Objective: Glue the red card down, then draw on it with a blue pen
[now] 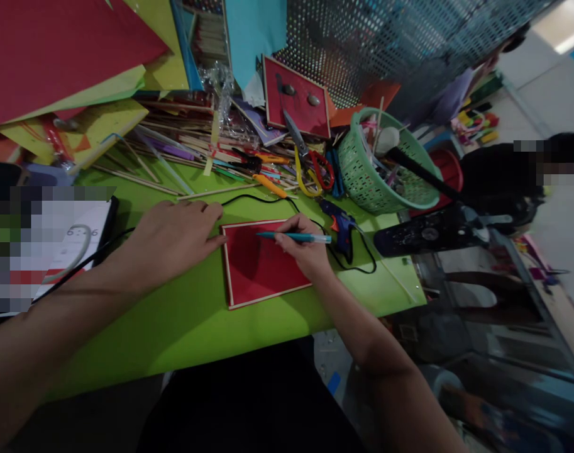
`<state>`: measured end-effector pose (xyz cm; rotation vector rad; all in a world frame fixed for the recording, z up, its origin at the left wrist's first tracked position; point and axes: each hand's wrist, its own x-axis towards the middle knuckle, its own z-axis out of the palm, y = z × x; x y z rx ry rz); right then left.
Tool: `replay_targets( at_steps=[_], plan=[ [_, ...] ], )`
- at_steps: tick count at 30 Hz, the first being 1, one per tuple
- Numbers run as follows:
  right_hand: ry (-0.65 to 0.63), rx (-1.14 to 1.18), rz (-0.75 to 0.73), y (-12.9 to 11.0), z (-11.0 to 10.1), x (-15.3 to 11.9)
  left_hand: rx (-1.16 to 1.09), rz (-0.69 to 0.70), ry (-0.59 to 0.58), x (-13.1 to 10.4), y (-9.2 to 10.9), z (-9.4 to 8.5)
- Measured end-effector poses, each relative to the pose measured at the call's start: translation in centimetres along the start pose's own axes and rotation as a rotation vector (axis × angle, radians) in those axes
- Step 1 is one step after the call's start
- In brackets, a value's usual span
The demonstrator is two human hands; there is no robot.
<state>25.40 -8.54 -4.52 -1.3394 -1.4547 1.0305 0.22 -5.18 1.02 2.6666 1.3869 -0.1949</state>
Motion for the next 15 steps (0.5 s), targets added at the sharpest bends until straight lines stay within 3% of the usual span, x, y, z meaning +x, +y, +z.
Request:
replay_targets(
  at_steps=[6,15],
  plan=[
    [-0.028,-0.022,0.016,0.0,0.1,0.0,0.092,0.065,-0.031,-1.4,1.1,0.3],
    [-0.023,-0.046,-0.015,0.2,0.1,0.1,0.046,0.074,-0.026,-1.4,1.0,0.5]
  ],
)
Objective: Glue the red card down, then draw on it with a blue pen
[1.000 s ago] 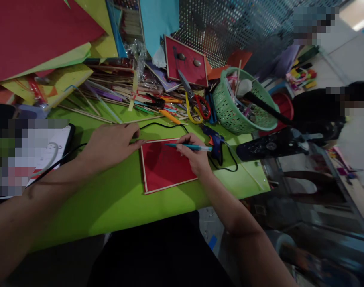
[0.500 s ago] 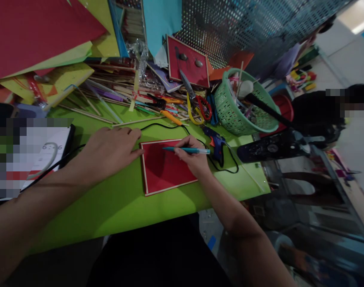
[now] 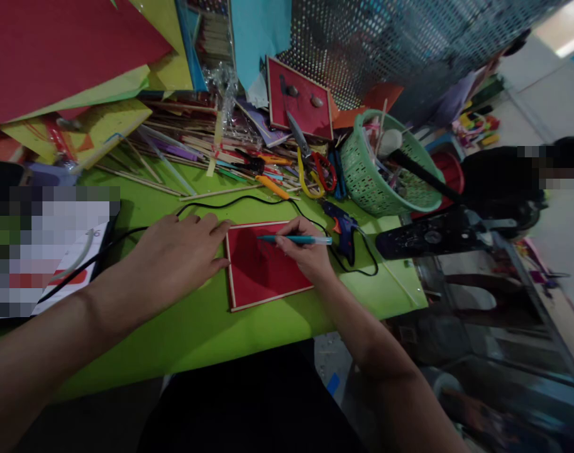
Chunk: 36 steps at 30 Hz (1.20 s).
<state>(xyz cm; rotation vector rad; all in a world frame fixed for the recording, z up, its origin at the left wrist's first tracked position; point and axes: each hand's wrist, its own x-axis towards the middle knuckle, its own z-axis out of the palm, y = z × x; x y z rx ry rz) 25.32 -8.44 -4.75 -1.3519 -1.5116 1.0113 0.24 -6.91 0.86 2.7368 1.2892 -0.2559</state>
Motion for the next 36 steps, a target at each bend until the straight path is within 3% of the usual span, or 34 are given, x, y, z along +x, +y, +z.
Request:
replay_targets(
  at_steps=[18,36],
  plan=[
    [-0.014,-0.014,-0.026,-0.37,0.09,0.06,0.013,0.033,0.003,-0.09,-0.68,0.32],
    [-0.021,0.024,-0.003,0.0,0.29,0.01,0.045,0.013,-0.054,-0.06,-0.36,-0.52]
  ],
)
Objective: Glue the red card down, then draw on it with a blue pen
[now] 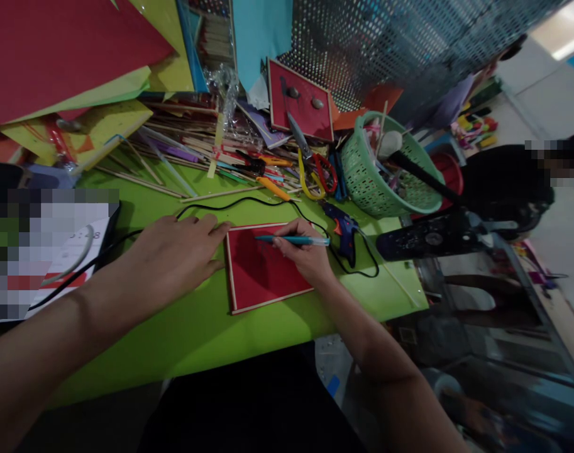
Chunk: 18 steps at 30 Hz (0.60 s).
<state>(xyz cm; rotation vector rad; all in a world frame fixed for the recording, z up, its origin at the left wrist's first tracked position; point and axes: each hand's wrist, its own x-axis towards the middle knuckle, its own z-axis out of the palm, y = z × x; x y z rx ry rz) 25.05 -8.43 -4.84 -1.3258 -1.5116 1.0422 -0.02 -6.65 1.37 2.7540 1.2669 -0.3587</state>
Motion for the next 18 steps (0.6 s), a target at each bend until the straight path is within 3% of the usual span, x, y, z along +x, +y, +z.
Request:
replay_targets(
  at_steps=[18],
  plan=[
    [0.046,-0.048,0.012,0.3,-0.2,0.0,0.0,-0.011,-0.003,0.2,-0.3,0.9]
  ],
)
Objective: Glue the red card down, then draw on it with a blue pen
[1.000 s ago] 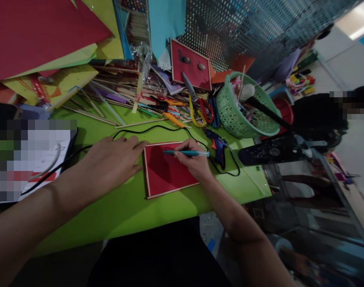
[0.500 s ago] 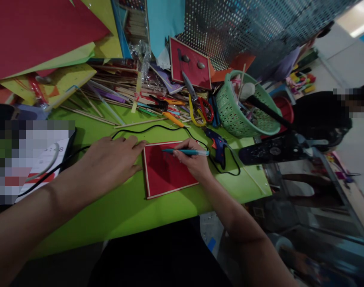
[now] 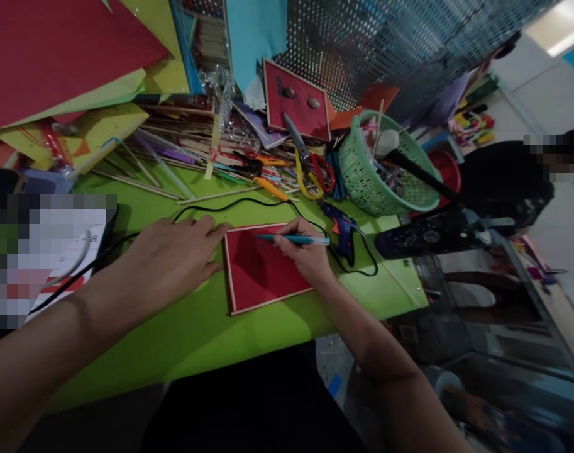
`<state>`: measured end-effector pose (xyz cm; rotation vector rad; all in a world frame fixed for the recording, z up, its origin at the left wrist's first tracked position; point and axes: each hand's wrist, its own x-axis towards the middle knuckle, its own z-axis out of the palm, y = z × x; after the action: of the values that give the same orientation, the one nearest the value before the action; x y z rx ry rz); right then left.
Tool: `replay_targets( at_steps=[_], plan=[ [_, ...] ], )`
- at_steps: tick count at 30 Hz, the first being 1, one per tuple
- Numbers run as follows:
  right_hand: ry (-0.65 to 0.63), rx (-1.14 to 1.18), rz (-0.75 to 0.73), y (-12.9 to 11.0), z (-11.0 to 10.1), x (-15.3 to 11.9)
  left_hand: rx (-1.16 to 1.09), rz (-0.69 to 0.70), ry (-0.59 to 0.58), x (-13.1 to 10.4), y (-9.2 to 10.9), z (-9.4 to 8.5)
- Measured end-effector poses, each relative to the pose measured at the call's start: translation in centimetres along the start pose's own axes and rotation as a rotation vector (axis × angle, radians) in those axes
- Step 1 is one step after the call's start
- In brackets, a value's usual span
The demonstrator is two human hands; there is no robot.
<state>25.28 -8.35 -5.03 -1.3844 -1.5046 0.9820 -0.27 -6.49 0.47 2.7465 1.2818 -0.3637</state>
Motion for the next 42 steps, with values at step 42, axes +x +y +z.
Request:
replay_targets(
  at_steps=[42],
  plan=[
    [0.065,-0.013,-0.018,-0.1,-0.77,0.03,0.037,0.047,0.05,-0.08,-0.5,0.43]
  ],
)
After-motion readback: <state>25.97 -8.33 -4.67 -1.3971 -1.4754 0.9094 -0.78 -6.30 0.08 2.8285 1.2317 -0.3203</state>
